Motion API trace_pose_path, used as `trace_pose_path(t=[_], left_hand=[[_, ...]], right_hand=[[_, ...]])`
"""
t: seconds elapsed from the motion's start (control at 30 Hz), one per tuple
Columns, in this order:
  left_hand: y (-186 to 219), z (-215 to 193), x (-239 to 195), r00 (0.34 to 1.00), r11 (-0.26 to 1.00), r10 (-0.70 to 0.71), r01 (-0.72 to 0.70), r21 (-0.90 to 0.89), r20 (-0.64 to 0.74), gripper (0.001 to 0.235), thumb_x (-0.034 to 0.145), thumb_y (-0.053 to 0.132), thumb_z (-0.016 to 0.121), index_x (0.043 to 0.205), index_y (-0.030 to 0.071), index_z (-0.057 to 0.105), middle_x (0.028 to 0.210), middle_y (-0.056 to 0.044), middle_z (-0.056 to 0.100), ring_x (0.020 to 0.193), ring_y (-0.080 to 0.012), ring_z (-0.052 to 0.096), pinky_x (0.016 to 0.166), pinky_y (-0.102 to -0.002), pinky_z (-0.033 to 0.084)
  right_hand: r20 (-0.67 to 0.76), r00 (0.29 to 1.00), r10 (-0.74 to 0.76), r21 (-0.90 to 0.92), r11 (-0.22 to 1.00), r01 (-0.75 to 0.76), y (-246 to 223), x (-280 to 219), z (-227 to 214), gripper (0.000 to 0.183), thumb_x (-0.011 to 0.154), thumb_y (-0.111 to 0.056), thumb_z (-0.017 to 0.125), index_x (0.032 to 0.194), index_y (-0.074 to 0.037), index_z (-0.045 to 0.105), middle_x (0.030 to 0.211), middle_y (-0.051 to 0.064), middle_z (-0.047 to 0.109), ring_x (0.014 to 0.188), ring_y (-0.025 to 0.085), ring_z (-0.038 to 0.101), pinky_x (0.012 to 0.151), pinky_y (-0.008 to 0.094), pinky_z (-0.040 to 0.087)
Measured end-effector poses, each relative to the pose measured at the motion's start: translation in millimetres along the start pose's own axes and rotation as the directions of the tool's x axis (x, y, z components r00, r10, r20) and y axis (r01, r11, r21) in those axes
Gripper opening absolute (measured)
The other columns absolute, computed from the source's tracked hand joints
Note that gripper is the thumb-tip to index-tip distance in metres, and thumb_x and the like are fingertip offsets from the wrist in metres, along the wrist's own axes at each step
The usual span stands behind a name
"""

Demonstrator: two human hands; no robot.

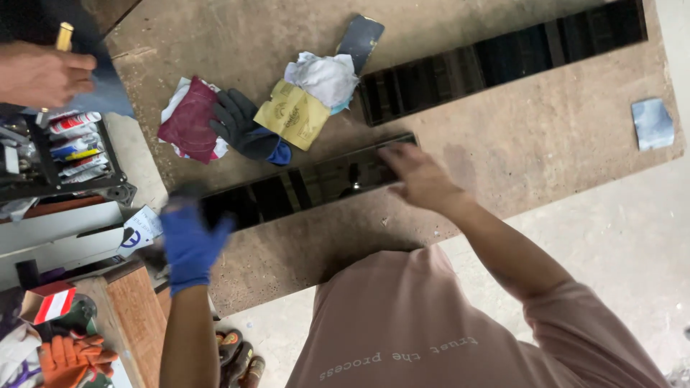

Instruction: Sanding the edges of a long rectangular workpiece using a sanding block to ensure a smooth finish.

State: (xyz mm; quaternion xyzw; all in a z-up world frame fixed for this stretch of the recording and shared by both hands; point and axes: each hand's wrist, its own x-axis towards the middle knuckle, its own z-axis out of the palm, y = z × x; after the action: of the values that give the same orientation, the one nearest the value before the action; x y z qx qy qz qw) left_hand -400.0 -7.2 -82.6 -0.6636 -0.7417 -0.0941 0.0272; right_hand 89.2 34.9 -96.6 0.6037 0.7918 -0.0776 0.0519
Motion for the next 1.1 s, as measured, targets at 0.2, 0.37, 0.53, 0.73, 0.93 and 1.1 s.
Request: trace_pose_path(t=[0.2,0.37,0.53,0.73,0.93,1.1], left_hand=[[16,66,-4,0.619,0.722,0.398,-0.667,0.184,0.677,0.091,0.074,0.084,0.052,0.149,0.032,0.047,0.161,-0.013,0.037,0.152,-0.0451,0.029,0.124,-0.066,0.022],[0,86,12,0.654,0.661,0.297,-0.667,0.344,0.696,0.1,0.071,0.08,0.059,0.156,0.03,0.044,0.16,-0.015,0.039,0.15,-0.0431,0.034,0.12,-0.062,0.029],[2,89,18,0.689,0.715,0.269,-0.611,0.34,0.673,0.102,0.07,0.086,0.05,0.154,0.027,0.043,0.153,-0.015,0.043,0.144,-0.0389,0.041,0.113,-0.055,0.037],[3,90,18,0.708,0.705,0.245,-0.599,0.38,0.662,0.105,0.071,0.086,0.046,0.157,0.026,0.039,0.156,-0.015,0.04,0.144,-0.0385,0.04,0.113,-0.051,0.037],[76,42,28,0.774,0.77,0.415,-0.579,0.27,0.478,0.097,0.072,0.074,0.059,0.152,0.021,0.045,0.148,-0.02,0.044,0.144,-0.0438,0.041,0.114,-0.057,0.037],[255,23,76,0.766,0.775,0.629,-0.603,-0.189,0.133,0.073,0.078,0.047,0.077,0.14,0.015,0.057,0.131,-0.019,0.055,0.128,-0.0413,0.055,0.102,-0.054,0.048]], right_hand=[[0.219,0.938,-0.269,-0.129,0.945,0.301,-30,20,20,0.129,0.07,-0.041,0.094,0.167,-0.024,0.01,0.165,0.022,0.024,0.151,0.04,0.027,0.123,0.053,0.017],[0.238,0.915,-0.326,-0.074,0.933,0.352,-25,40,34,0.111,0.085,-0.031,0.083,0.167,-0.024,0.008,0.157,0.022,0.034,0.147,0.041,0.03,0.125,0.056,0.013],[0.225,0.888,-0.4,0.037,0.915,0.403,-19,54,36,0.133,0.063,-0.023,0.097,0.165,-0.016,0.011,0.144,0.03,0.041,0.135,0.048,0.039,0.122,0.063,0.016],[0.15,0.911,-0.384,0.043,0.923,0.382,-20,61,53,0.142,0.049,-0.026,0.103,0.162,-0.018,0.018,0.137,0.025,0.047,0.127,0.042,0.048,0.121,0.061,0.021],[-0.348,0.908,-0.233,0.029,0.965,0.259,-53,8,3,0.086,0.085,-0.037,0.075,0.16,-0.024,0.036,0.122,0.019,0.058,0.118,0.039,0.056,0.119,0.062,0.026],[-0.721,0.679,-0.139,0.401,0.716,0.572,-120,-34,-68,0.068,0.106,-0.059,0.023,0.153,-0.017,0.049,0.154,0.019,0.046,0.148,0.04,0.042,0.125,0.054,0.029]])
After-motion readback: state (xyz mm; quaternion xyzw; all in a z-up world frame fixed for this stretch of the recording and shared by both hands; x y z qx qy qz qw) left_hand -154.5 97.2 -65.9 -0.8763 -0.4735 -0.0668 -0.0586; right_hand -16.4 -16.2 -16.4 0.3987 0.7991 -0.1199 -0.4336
